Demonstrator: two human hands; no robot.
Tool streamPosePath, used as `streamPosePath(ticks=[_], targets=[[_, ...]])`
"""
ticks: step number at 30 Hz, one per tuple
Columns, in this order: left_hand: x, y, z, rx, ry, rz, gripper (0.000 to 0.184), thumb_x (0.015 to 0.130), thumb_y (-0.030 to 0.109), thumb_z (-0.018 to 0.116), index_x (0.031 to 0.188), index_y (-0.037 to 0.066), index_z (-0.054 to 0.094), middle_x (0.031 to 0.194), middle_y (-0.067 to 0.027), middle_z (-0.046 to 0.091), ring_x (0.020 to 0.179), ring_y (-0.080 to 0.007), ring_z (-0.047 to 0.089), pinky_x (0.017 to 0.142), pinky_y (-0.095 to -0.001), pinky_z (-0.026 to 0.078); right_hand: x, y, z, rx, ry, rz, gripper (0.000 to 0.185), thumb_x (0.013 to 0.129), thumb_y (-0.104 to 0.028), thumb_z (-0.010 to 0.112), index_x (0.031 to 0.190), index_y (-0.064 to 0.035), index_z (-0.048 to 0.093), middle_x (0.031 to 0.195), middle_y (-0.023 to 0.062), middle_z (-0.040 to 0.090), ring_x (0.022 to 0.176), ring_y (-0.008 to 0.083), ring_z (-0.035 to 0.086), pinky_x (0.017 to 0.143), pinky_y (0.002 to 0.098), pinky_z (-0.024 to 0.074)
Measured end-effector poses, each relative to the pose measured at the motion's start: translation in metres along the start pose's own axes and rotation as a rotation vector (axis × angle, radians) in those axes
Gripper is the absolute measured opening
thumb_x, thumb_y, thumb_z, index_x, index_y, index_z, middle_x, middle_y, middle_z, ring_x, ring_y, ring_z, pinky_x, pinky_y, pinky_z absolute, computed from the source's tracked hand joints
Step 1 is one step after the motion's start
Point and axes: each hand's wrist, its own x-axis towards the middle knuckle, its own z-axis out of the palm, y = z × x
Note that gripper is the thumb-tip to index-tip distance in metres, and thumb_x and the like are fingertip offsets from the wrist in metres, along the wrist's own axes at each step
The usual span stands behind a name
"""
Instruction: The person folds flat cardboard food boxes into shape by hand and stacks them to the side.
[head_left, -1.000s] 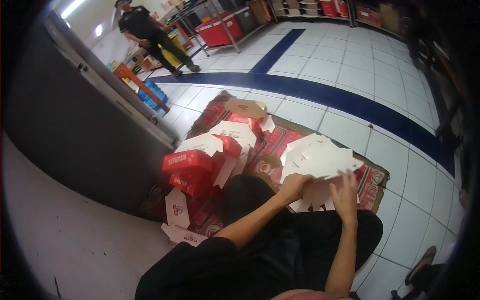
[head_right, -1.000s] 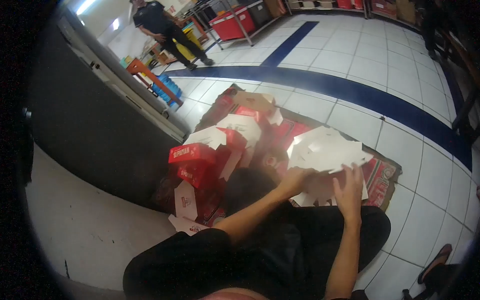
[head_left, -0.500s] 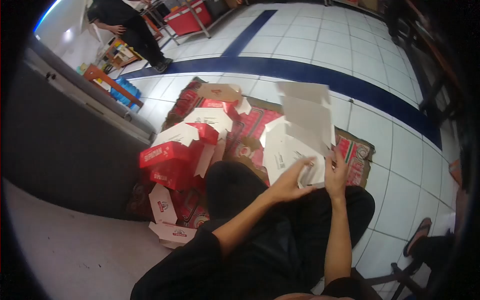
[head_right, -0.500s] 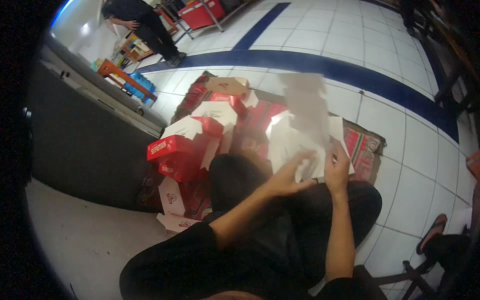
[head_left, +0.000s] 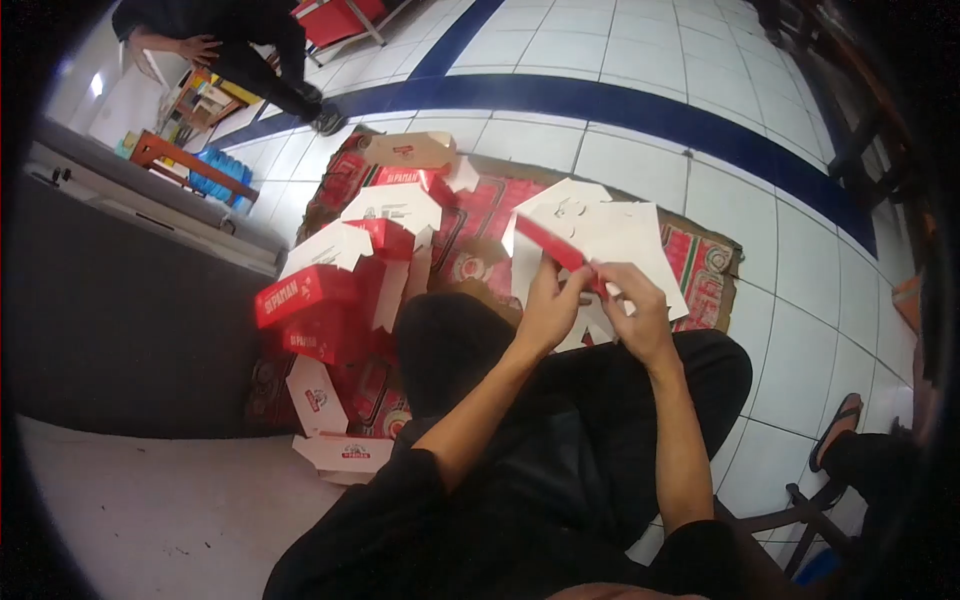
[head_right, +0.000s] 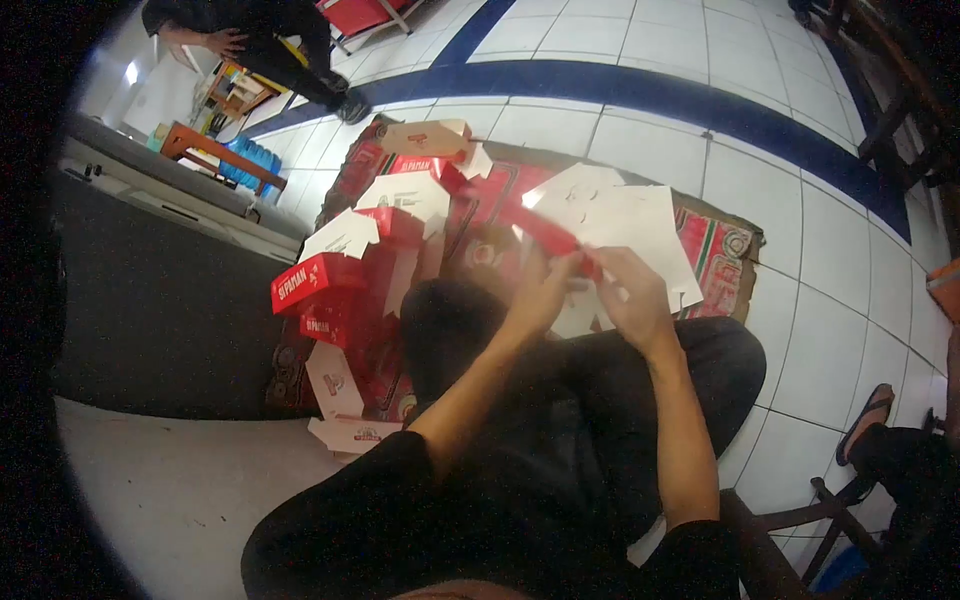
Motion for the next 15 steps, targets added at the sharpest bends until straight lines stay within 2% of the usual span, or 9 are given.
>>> streamPosePath(ticks=[1,2,3,6,9,11,13,15], targets=[[0.003,-0.003,-0.002,-0.172,0.039,-0.033,0.039,0.110,0.020,0.061,0.141,0.001,0.047,0.124,-0.0176,0.068,0.102,-0.0259,0.076,0.085,-0.0388,0.064,0.000,0.001,0.002,-0.013,-0.002,0.042,0.041,0.096,0.001,0.068,0.136,-0.0056,0.072,0.127,0.0148,0.074,0.110,0.0276,0.075,0.092,0.0378,0.0610],[0.007,-0.004,-0.001,-0.347,0.075,-0.064,0.031,0.111,0.016,0.056,0.138,0.001,0.051,0.123,-0.0163,0.068,0.101,-0.0250,0.076,0.084,-0.0389,0.064,-0.002,0.005,0.003,-0.012,-0.007,0.056,0.041,0.096,0.001,0.068,0.136,-0.0056,0.072,0.127,0.0148,0.074,0.110,0.0276,0.075,0.092,0.0378,0.0610],[0.010,-0.003,-0.005,-0.332,0.095,-0.051,0.027,0.113,0.015,0.051,0.136,0.002,0.054,0.124,-0.0141,0.068,0.102,-0.0247,0.075,0.085,-0.0385,0.063,-0.003,0.011,0.003,-0.049,-0.015,0.061,0.043,0.096,0.001,0.068,0.139,-0.0057,0.071,0.127,0.0151,0.073,0.109,0.0274,0.075,0.092,0.0373,0.0608],[0.015,0.005,-0.013,-0.353,0.170,-0.042,0.034,0.110,0.017,0.054,0.141,0.002,0.054,0.126,-0.0125,0.065,0.111,-0.0280,0.074,0.091,-0.0428,0.063,-0.004,0.024,0.001,-0.085,-0.010,0.061,0.042,0.097,0.001,0.068,0.138,-0.0053,0.071,0.122,0.0155,0.074,0.106,0.0270,0.074,0.091,0.0368,0.0595],[0.013,0.021,-0.012,-0.360,0.176,-0.063,0.034,0.110,0.020,0.056,0.139,0.003,0.054,0.126,-0.0124,0.065,0.110,-0.0280,0.074,0.089,-0.0413,0.063,0.000,0.017,-0.004,-0.155,-0.026,0.122,0.037,0.098,0.001,0.067,0.134,-0.0048,0.073,0.118,0.0157,0.074,0.106,0.0277,0.075,0.091,0.0380,0.0586],[0.011,0.025,-0.012,-0.351,0.196,-0.085,0.035,0.111,0.022,0.056,0.139,0.003,0.054,0.126,-0.0122,0.065,0.110,-0.0282,0.074,0.088,-0.0411,0.063,-0.002,0.016,-0.001,-0.154,0.026,-0.019,0.033,0.100,-0.001,0.067,0.132,-0.0050,0.074,0.115,0.0162,0.074,0.106,0.0294,0.075,0.091,0.0396,0.0580],[0.012,0.015,-0.012,-0.425,0.184,-0.135,0.038,0.111,0.028,0.059,0.138,0.000,0.060,0.125,-0.0116,0.070,0.106,-0.0235,0.074,0.088,-0.0387,0.063,-0.003,0.011,0.006,-0.151,0.054,-0.026,0.033,0.100,-0.002,0.068,0.133,-0.0050,0.074,0.115,0.0167,0.074,0.106,0.0313,0.075,0.091,0.0404,0.0580],[0.011,0.004,-0.012,-0.319,0.130,-0.097,0.036,0.110,0.027,0.062,0.133,0.000,0.065,0.121,-0.0111,0.073,0.103,-0.0218,0.074,0.087,-0.0378,0.063,-0.001,0.005,0.009,-0.207,0.117,-0.037,0.034,0.099,-0.002,0.069,0.132,-0.0042,0.073,0.116,0.0182,0.074,0.108,0.0364,0.074,0.092,0.0428,0.0582]])
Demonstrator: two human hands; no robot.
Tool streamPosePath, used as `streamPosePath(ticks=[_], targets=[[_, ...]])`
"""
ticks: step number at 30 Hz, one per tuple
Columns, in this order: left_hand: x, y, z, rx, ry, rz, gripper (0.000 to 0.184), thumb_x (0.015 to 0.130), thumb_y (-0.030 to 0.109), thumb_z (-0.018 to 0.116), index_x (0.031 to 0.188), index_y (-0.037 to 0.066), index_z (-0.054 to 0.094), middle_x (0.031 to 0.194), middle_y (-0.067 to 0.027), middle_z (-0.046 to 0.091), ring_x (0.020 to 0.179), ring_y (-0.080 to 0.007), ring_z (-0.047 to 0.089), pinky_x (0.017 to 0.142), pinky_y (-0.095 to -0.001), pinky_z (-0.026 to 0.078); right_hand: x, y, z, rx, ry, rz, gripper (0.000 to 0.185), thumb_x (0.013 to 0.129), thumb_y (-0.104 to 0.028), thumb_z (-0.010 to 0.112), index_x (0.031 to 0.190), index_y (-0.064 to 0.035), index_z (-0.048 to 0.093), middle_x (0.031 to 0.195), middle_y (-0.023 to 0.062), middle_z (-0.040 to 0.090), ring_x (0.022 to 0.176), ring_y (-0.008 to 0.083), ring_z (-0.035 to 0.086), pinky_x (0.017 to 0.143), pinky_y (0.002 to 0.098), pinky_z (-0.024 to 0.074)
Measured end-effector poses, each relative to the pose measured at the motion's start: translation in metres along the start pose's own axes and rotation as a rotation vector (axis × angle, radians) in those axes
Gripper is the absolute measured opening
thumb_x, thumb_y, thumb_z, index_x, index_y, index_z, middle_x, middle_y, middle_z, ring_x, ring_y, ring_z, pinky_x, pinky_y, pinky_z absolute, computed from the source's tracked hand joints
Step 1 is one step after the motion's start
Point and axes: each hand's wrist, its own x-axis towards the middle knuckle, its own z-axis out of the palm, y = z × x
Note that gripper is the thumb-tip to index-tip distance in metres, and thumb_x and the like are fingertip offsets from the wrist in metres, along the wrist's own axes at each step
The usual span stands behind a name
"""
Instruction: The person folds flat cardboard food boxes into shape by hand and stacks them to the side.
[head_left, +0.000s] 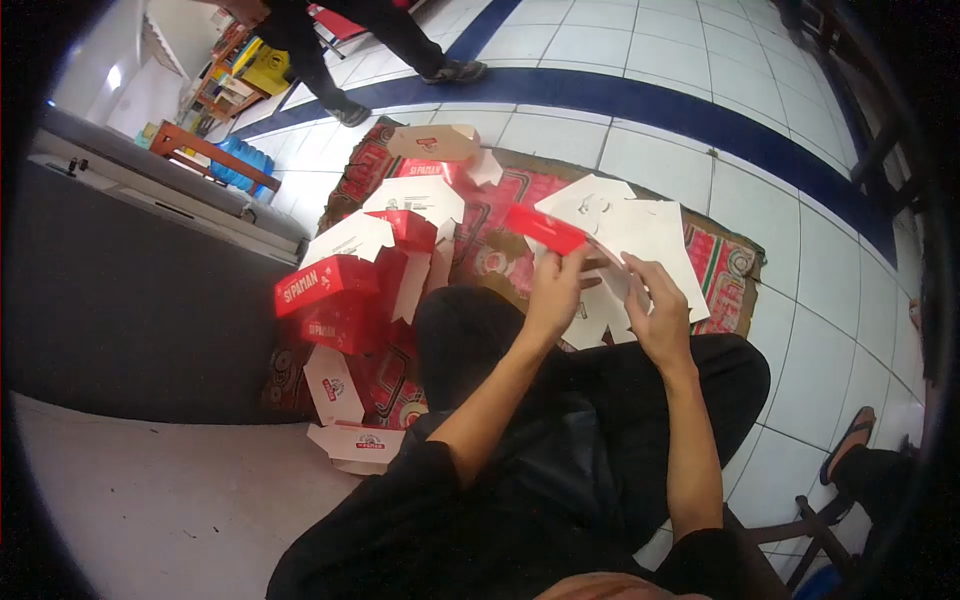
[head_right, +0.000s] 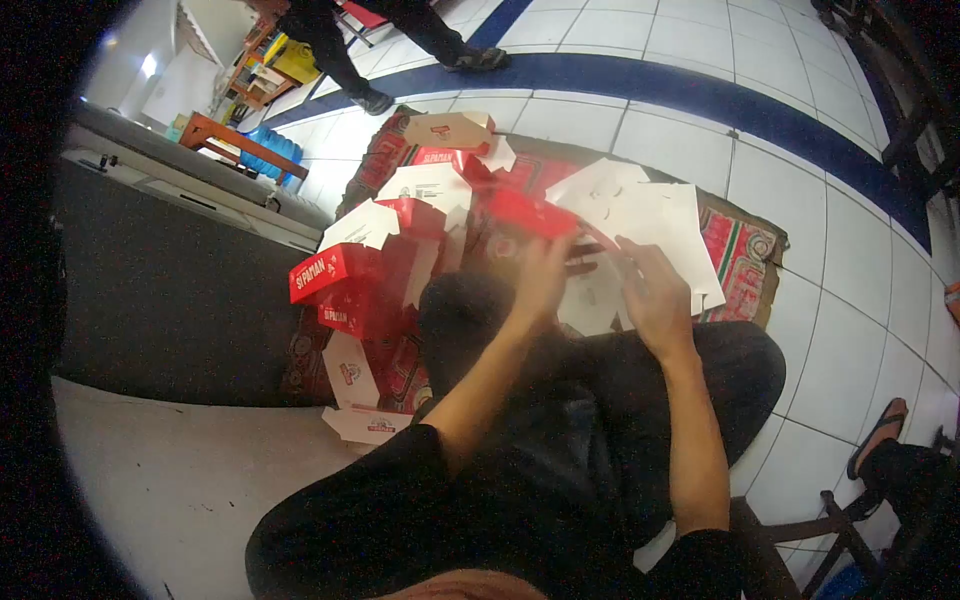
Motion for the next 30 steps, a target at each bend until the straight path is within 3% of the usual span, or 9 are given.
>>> streamPosePath(ticks=[2,5,7,9,10,18,23,28,30], targets=[[0.001,-0.015,0.001,0.147,-0.072,0.091,0.032,0.106,0.026,0.068,0.117,-0.003,0.075,0.109,-0.0112,0.078,0.099,-0.0190,0.075,0.087,-0.0359,0.062,0.000,-0.005,-0.002,-0.007,0.003,-0.026,0.036,0.097,0.001,0.069,0.132,-0.0036,0.073,0.117,0.0177,0.074,0.108,0.0362,0.074,0.094,0.0417,0.0578],[0.001,-0.020,-0.004,0.323,-0.127,0.095,0.033,0.106,0.026,0.069,0.118,-0.004,0.075,0.109,-0.0115,0.078,0.101,-0.0190,0.075,0.089,-0.0366,0.061,0.001,0.002,-0.003,0.003,0.060,-0.093,0.030,0.097,0.002,0.071,0.127,-0.0018,0.076,0.113,0.0175,0.075,0.106,0.0337,0.075,0.092,0.0387,0.0575],[0.005,-0.022,-0.007,0.336,-0.167,0.100,0.039,0.109,0.032,0.067,0.123,-0.004,0.073,0.114,-0.0133,0.078,0.106,-0.0216,0.074,0.093,-0.0378,0.060,0.000,0.010,-0.002,0.062,0.088,-0.010,0.023,0.099,0.002,0.070,0.121,0.0004,0.078,0.107,0.0168,0.076,0.100,0.0297,0.075,0.089,0.0361,0.0571],[0.002,-0.022,-0.005,0.163,-0.103,0.063,0.048,0.112,0.040,0.065,0.129,-0.004,0.069,0.121,-0.0151,0.076,0.113,-0.0235,0.074,0.096,-0.0389,0.059,0.002,-0.001,-0.003,0.111,0.120,0.003,0.021,0.099,0.000,0.070,0.118,-0.0002,0.080,0.106,0.0178,0.077,0.100,0.0325,0.076,0.088,0.0393,0.0583],[0.001,-0.019,-0.003,0.187,-0.115,0.075,0.056,0.114,0.045,0.061,0.141,-0.005,0.060,0.129,-0.0165,0.073,0.120,-0.0260,0.073,0.098,-0.0405,0.059,0.002,-0.002,-0.003,0.126,0.115,0.016,0.021,0.100,0.001,0.069,0.118,0.0001,0.080,0.106,0.0177,0.076,0.099,0.0313,0.076,0.087,0.0383,0.0581],[-0.008,-0.004,0.004,0.252,-0.128,0.157,0.059,0.113,0.042,0.063,0.149,0.000,0.043,0.140,-0.0197,0.065,0.122,-0.0285,0.072,0.096,-0.0420,0.060,0.002,-0.009,-0.007,0.176,0.017,-0.041,0.027,0.097,0.003,0.069,0.123,0.0039,0.076,0.106,0.0154,0.075,0.099,0.0272,0.075,0.088,0.0352,0.0567],[-0.014,0.003,0.007,0.355,-0.126,0.169,0.069,0.109,0.035,0.072,0.152,-0.003,0.033,0.140,-0.0243,0.059,0.121,-0.0344,0.072,0.093,-0.0422,0.061,-0.003,-0.003,-0.008,0.242,-0.132,-0.022,0.039,0.094,0.000,0.070,0.133,0.0002,0.072,0.123,0.0165,0.071,0.109,0.0305,0.073,0.091,0.0376,0.0593],[-0.008,-0.009,-0.004,0.234,-0.123,0.130,0.059,0.109,0.021,0.069,0.152,0.000,0.034,0.143,-0.0244,0.057,0.122,-0.0330,0.071,0.097,-0.0431,0.063,-0.004,-0.012,-0.010,0.235,-0.234,0.010,0.045,0.094,-0.008,0.076,0.139,-0.0028,0.070,0.136,0.0152,0.066,0.116,0.0316,0.071,0.094,0.0412,0.0607],[-0.006,-0.014,-0.010,0.120,-0.143,0.079,0.055,0.108,0.013,0.066,0.152,0.001,0.036,0.145,-0.0223,0.055,0.125,-0.0314,0.069,0.098,-0.0427,0.064,-0.003,-0.014,-0.015,0.265,-0.304,0.044,0.057,0.093,-0.015,0.083,0.146,-0.0038,0.065,0.140,0.0125,0.064,0.130,0.0284,0.066,0.099,0.0423,0.0600]])
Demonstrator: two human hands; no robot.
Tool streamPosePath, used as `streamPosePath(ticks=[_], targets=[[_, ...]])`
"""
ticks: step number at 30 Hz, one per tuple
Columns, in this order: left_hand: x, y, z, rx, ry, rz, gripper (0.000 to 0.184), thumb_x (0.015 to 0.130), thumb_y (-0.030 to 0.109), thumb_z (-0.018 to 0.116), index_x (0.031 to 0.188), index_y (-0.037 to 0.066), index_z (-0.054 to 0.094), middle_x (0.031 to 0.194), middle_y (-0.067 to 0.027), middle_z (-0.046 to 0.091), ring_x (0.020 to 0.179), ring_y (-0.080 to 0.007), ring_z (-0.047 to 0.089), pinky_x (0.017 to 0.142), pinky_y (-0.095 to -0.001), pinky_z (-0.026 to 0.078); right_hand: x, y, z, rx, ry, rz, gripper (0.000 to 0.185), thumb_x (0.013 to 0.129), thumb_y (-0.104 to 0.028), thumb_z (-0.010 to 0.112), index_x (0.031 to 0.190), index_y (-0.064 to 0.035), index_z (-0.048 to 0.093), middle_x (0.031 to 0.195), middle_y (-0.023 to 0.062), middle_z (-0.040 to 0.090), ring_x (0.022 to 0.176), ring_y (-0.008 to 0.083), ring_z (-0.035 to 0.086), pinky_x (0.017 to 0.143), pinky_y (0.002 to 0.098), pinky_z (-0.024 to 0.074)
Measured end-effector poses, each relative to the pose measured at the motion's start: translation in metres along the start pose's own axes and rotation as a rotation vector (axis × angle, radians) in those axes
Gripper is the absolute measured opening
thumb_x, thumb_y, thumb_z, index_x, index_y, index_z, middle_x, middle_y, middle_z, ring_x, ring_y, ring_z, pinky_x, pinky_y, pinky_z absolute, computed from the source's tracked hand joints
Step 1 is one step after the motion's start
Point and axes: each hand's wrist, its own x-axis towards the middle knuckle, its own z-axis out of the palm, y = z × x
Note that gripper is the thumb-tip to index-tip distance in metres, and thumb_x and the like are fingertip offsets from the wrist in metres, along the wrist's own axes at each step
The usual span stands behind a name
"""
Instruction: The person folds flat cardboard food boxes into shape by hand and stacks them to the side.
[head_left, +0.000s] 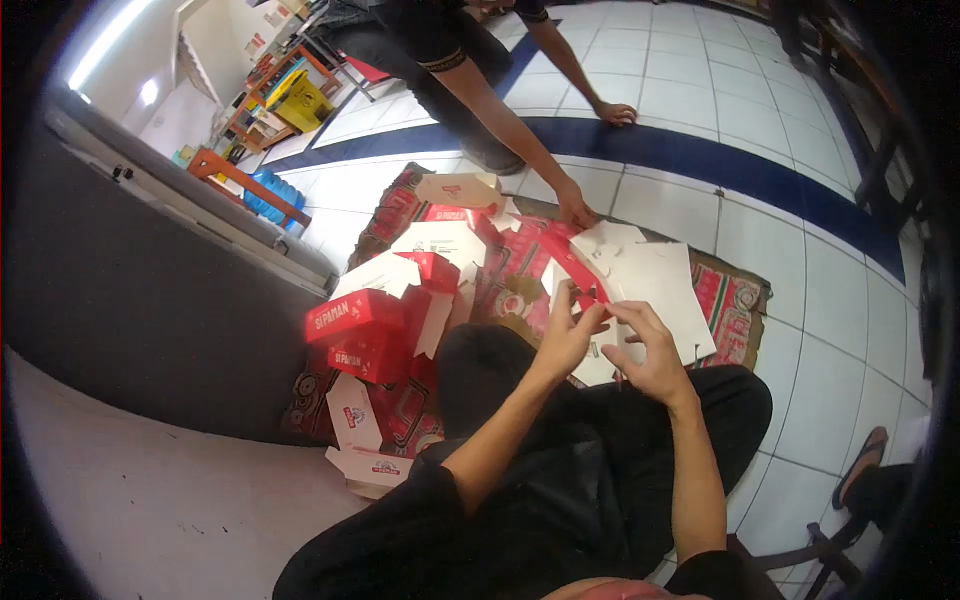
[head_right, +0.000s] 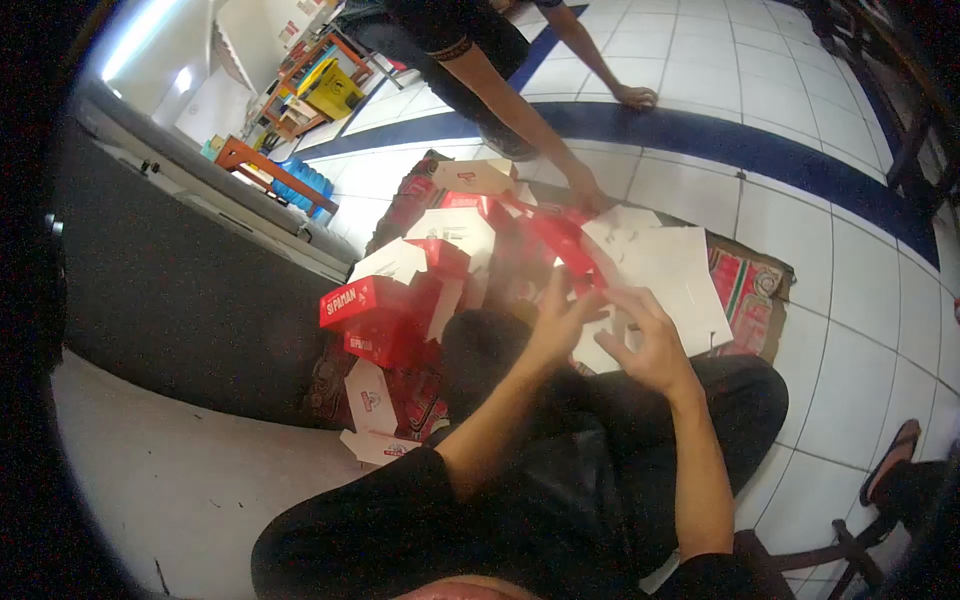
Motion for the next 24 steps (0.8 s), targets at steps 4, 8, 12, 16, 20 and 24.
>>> streamPosePath(ticks=[4,8,12,16,20,24], targets=[[-0.008,0.004,0.001,-0.110,-0.003,0.000,0.052,0.106,0.003,0.062,0.153,0.003,0.039,0.149,-0.0190,0.052,0.125,-0.0299,0.068,0.100,-0.0442,0.065,-0.001,0.009,0.001,0.026,-0.009,0.066,0.090,0.088,-0.023,0.092,0.163,-0.0095,0.046,0.145,0.0141,0.060,0.133,0.0289,0.063,0.106,0.0465,0.0563],[-0.018,0.003,0.004,-0.186,0.077,0.002,0.050,0.102,-0.003,0.064,0.149,-0.001,0.046,0.141,-0.0163,0.060,0.122,-0.0285,0.069,0.100,-0.0441,0.066,-0.007,0.028,0.010,-0.056,0.030,0.033,0.104,0.081,-0.023,0.096,0.167,-0.0102,0.040,0.147,0.0163,0.057,0.135,0.0306,0.061,0.109,0.0451,0.0554],[-0.025,0.007,0.005,0.004,0.065,-0.015,0.050,0.099,-0.008,0.067,0.145,-0.002,0.051,0.133,-0.0141,0.064,0.120,-0.0262,0.069,0.104,-0.0421,0.060,-0.005,0.019,0.006,-0.073,0.058,0.039,0.095,0.080,-0.026,0.096,0.161,-0.0099,0.048,0.139,0.0171,0.061,0.125,0.0334,0.066,0.106,0.0431,0.0563],[-0.032,0.002,0.005,-0.083,-0.016,0.102,0.058,0.097,-0.009,0.072,0.147,0.003,0.046,0.129,-0.0121,0.063,0.124,-0.0235,0.065,0.105,-0.0404,0.057,-0.006,0.022,0.010,-0.068,0.085,0.013,0.069,0.082,-0.020,0.093,0.144,-0.0082,0.065,0.124,0.0144,0.069,0.111,0.0327,0.070,0.097,0.0423,0.0574],[-0.047,0.017,0.007,0.007,-0.097,0.170,0.052,0.097,-0.005,0.078,0.139,0.004,0.049,0.126,-0.0095,0.063,0.122,-0.0219,0.065,0.107,-0.0392,0.055,-0.003,0.023,0.015,-0.079,0.110,-0.065,0.055,0.080,-0.007,0.092,0.130,-0.0051,0.072,0.114,0.0133,0.072,0.107,0.0335,0.072,0.092,0.0412,0.0569],[-0.049,0.018,0.001,0.200,-0.051,0.213,0.048,0.098,-0.002,0.078,0.137,0.003,0.051,0.124,-0.0091,0.065,0.120,-0.0197,0.065,0.103,-0.0361,0.056,-0.003,0.028,0.020,-0.053,0.091,-0.107,0.047,0.080,-0.003,0.081,0.125,-0.0082,0.071,0.115,0.0177,0.071,0.111,0.0443,0.068,0.093,0.0489,0.0558]])
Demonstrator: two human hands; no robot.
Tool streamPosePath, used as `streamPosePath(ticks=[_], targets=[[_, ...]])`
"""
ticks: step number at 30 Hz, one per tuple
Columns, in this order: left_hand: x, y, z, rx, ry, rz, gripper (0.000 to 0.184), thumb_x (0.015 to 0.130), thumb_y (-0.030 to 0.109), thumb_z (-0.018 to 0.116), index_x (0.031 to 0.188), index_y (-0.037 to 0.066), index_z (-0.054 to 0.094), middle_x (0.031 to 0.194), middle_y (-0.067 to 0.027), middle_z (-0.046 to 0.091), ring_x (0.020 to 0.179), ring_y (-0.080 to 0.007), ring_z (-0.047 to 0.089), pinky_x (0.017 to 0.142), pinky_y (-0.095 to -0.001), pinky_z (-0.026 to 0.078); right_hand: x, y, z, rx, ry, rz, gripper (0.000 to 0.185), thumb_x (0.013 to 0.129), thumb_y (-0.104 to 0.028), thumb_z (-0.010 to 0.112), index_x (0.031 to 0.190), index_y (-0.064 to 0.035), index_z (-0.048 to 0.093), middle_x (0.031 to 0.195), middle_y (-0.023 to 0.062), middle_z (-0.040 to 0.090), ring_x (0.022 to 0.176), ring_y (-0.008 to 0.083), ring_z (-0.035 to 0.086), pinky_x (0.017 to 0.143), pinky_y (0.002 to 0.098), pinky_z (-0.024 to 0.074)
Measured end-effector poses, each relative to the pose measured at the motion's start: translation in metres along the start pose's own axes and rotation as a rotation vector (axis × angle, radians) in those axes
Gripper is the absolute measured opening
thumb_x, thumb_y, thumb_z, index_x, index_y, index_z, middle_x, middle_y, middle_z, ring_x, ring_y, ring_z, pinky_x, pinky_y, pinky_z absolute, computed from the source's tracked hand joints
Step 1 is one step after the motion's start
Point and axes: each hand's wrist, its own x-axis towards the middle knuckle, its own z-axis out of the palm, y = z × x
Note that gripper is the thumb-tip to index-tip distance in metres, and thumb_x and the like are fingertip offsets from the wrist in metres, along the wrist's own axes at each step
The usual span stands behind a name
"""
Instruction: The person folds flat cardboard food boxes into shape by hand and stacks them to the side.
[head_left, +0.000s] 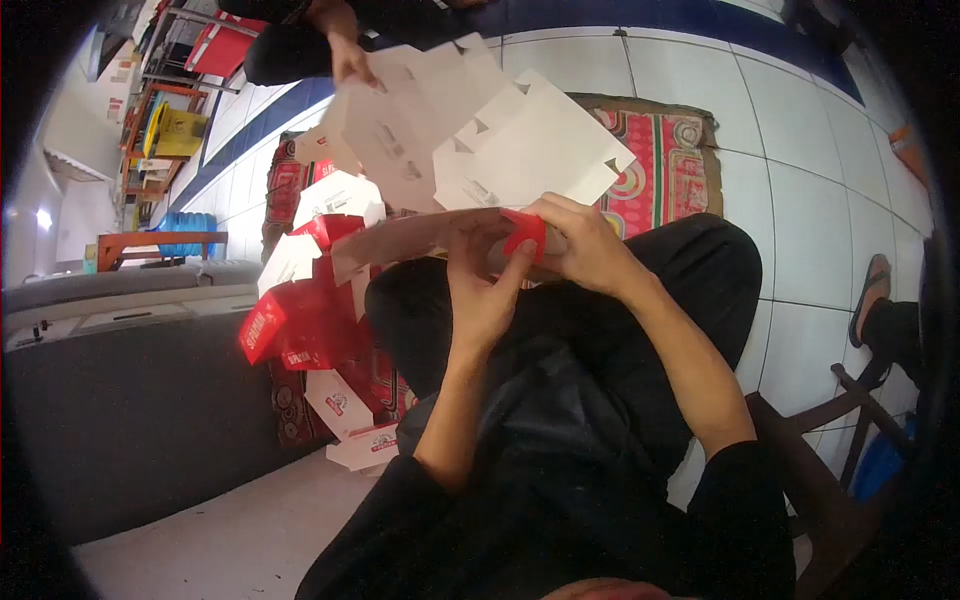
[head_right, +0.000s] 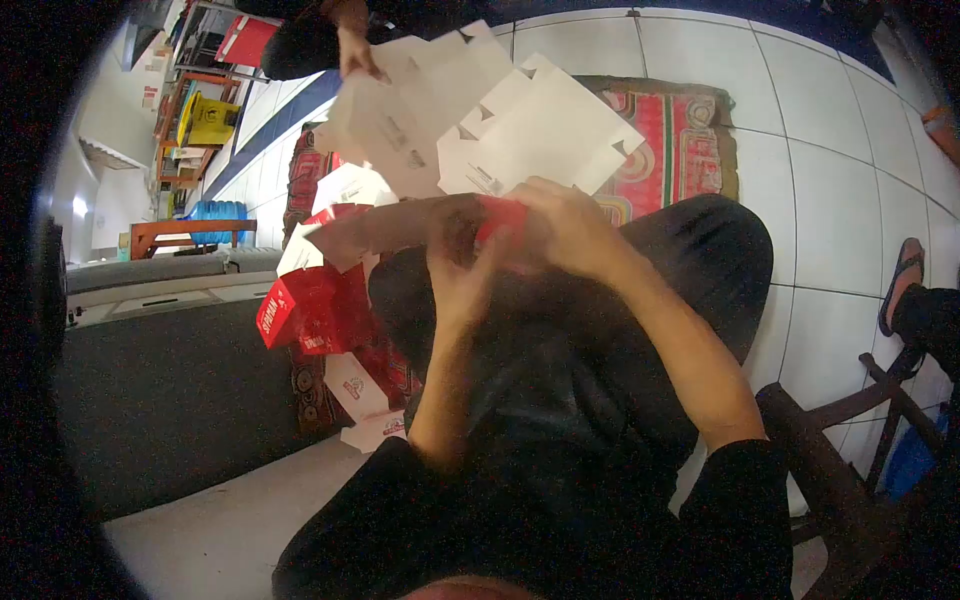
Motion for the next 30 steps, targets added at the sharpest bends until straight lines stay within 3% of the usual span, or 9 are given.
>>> streamPosePath(ticks=[6,7,10,15,16,19,21,26,30], targets=[[-0.002,0.002,0.003,-0.111,0.047,-0.101,0.045,0.099,0.006,0.081,0.135,0.001,0.056,0.124,-0.0132,0.069,0.113,-0.0238,0.069,0.105,-0.0397,0.055,-0.003,0.007,-0.001,-0.104,-0.061,0.054,0.053,0.081,-0.006,0.081,0.131,-0.0074,0.067,0.118,0.0183,0.069,0.116,0.0451,0.067,0.096,0.0500,0.0547],[0.000,-0.002,-0.001,0.096,0.023,-0.079,0.046,0.100,0.010,0.081,0.138,0.000,0.057,0.127,-0.0148,0.071,0.118,-0.0253,0.070,0.108,-0.0402,0.054,-0.001,0.007,-0.002,-0.109,-0.070,0.019,0.053,0.081,-0.006,0.081,0.131,-0.0074,0.067,0.118,0.0183,0.069,0.116,0.0451,0.067,0.096,0.0500,0.0547],[0.008,-0.006,0.000,0.024,-0.080,-0.085,0.051,0.101,0.014,0.080,0.142,-0.002,0.056,0.133,-0.0176,0.071,0.128,-0.0272,0.068,0.113,-0.0409,0.051,0.000,0.003,0.001,-0.107,-0.074,0.093,0.057,0.084,-0.009,0.082,0.138,-0.0071,0.063,0.126,0.0183,0.070,0.120,0.0429,0.068,0.101,0.0479,0.0547],[0.027,-0.022,-0.018,0.292,-0.220,0.030,0.054,0.101,0.018,0.077,0.147,-0.003,0.055,0.144,-0.0230,0.066,0.136,-0.0334,0.064,0.116,-0.0440,0.049,0.001,0.017,0.002,0.135,0.079,0.393,0.063,0.093,-0.015,0.082,0.148,-0.0006,0.055,0.133,0.0222,0.072,0.123,0.0290,0.071,0.102,0.0414,0.0565],[0.032,-0.024,-0.023,0.280,-0.208,0.009,0.056,0.100,0.020,0.077,0.147,-0.003,0.057,0.146,-0.0255,0.064,0.138,-0.0376,0.062,0.117,-0.0454,0.048,-0.003,0.044,0.008,0.141,0.136,0.314,0.070,0.094,-0.015,0.083,0.153,-0.0003,0.048,0.129,0.0222,0.073,0.119,0.0260,0.071,0.098,0.0409,0.0583],[0.043,-0.054,-0.043,0.483,-0.196,0.033,0.059,0.098,0.022,0.079,0.147,-0.003,0.057,0.145,-0.0261,0.063,0.139,-0.0398,0.060,0.118,-0.0474,0.046,-0.003,0.058,0.007,0.358,0.275,0.401,0.081,0.094,-0.007,0.080,0.161,-0.0006,0.036,0.139,0.0200,0.067,0.122,0.0267,0.070,0.103,0.0386,0.0572],[0.042,-0.079,-0.051,0.511,-0.187,0.048,0.063,0.095,0.025,0.080,0.148,-0.001,0.057,0.146,-0.0285,0.061,0.138,-0.0447,0.058,0.120,-0.0495,0.045,0.000,0.065,0.002,0.148,0.295,0.490,0.087,0.093,-0.003,0.076,0.168,-0.0018,0.032,0.142,0.0188,0.063,0.125,0.0246,0.066,0.103,0.0359,0.0561],[0.024,-0.102,-0.064,0.628,-0.344,-0.017,0.071,0.096,0.028,0.081,0.154,-0.001,0.053,0.148,-0.0303,0.059,0.137,-0.0463,0.058,0.119,-0.0510,0.046,-0.014,0.131,0.007,-0.052,0.373,0.472,0.079,0.091,-0.006,0.075,0.164,-0.0020,0.044,0.139,0.0204,0.063,0.122,0.0287,0.064,0.107,0.0402,0.0514],[0.047,-0.108,-0.049,0.359,-0.253,0.062,0.084,0.095,0.036,0.086,0.159,-0.002,0.047,0.150,-0.0280,0.057,0.138,-0.0386,0.060,0.118,-0.0473,0.047,-0.011,0.120,0.007,-0.003,0.369,0.244,0.049,0.092,0.000,0.066,0.141,-0.0002,0.066,0.137,0.0189,0.068,0.128,0.0314,0.065,0.110,0.0422,0.0515]])
